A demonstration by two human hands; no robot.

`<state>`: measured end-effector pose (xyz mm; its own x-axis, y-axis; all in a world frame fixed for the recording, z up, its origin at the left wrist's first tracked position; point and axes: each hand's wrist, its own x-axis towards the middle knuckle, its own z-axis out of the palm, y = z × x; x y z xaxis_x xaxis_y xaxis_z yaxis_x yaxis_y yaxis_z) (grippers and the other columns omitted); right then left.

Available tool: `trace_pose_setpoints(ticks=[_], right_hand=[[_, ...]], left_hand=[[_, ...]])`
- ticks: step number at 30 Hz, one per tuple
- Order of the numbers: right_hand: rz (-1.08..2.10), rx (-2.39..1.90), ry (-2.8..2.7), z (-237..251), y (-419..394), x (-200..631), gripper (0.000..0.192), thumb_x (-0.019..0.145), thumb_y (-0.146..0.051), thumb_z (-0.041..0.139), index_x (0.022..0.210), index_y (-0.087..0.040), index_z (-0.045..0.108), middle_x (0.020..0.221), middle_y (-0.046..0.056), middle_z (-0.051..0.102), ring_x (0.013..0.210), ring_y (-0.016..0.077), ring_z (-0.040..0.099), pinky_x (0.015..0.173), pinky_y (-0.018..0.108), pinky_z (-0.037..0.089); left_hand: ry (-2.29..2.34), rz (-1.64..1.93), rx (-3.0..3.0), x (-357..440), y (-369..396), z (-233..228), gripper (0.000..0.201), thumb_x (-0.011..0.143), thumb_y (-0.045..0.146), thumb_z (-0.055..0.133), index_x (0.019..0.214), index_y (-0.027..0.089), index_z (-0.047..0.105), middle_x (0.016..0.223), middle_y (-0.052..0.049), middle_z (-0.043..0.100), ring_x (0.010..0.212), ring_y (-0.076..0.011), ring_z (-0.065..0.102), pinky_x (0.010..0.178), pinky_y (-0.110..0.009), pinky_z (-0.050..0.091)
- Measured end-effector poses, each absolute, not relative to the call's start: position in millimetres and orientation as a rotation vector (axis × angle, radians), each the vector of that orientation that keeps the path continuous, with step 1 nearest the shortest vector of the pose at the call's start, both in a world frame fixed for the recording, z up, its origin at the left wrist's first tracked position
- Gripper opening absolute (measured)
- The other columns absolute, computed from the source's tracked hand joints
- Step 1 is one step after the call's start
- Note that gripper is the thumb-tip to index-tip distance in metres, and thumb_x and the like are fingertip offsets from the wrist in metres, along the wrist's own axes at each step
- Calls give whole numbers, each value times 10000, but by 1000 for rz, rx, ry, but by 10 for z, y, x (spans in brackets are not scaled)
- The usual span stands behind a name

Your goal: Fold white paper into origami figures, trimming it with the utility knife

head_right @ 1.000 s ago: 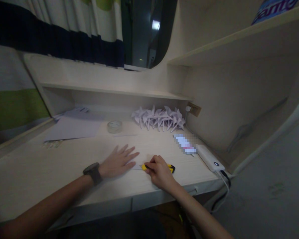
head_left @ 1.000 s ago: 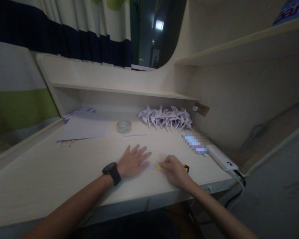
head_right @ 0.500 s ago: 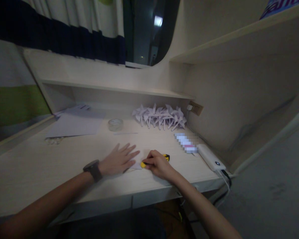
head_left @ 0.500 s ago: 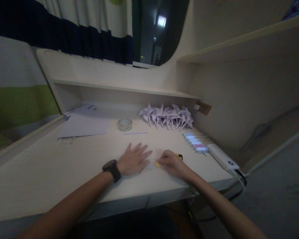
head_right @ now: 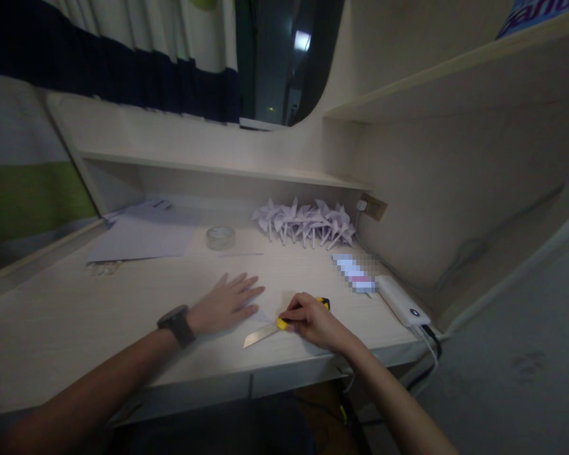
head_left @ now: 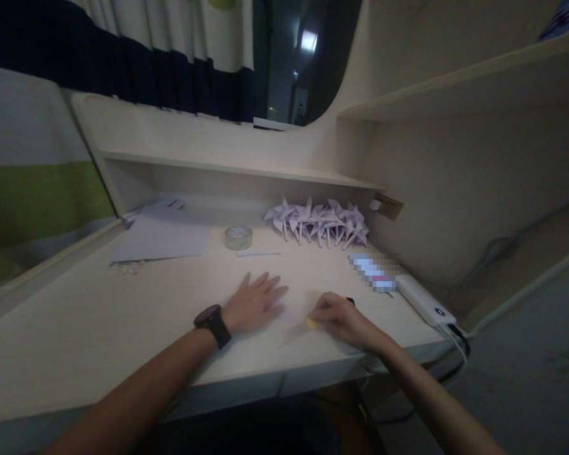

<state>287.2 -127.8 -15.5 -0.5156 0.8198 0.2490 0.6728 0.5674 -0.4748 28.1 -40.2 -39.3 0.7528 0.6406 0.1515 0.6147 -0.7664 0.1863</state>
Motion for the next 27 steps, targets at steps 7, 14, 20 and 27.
trace_pose_setpoints(ticks=[7, 14, 20, 27], right_hand=[[512, -1307, -2326, -35, -1245, 2966, 189, 856, -311, 593, 950, -226, 733, 926, 63, 598, 863, 180, 561, 777, 299, 445], [621, -1301, -2299, -132, -1167, 3047, 224, 843, -363, 605, 952, -215, 733, 936, 62, 591, 854, 176, 564, 762, 284, 444], [649, -1261, -2302, -152, -1119, 3087, 247, 825, -388, 621, 970, -225, 736, 961, 69, 594, 876, 186, 570, 789, 297, 442], [741, -1246, -2278, -116, -1041, 3177, 295, 796, -404, 635, 975, -194, 738, 956, 85, 599, 850, 198, 582, 777, 310, 450]], left_hand=[[953, 379, 2910, 130, -447, -74, 674, 790, 685, 470, 1282, 226, 513, 1359, -101, 504, 1301, -307, 375, 1087, -464, 231], [751, 250, 3021, 2, -499, -68, 245, 836, 428, 598, 934, 210, 651, 956, -62, 668, 908, -239, 617, 847, -358, 432], [616, 222, 3051, -27, -460, -160, 59, 838, 187, 569, 807, 192, 618, 802, -28, 653, 735, -184, 618, 622, -267, 416], [741, 255, 3252, -22, -580, -288, 195, 817, 54, 459, 901, 144, 611, 872, -96, 656, 753, -216, 627, 640, -312, 455]])
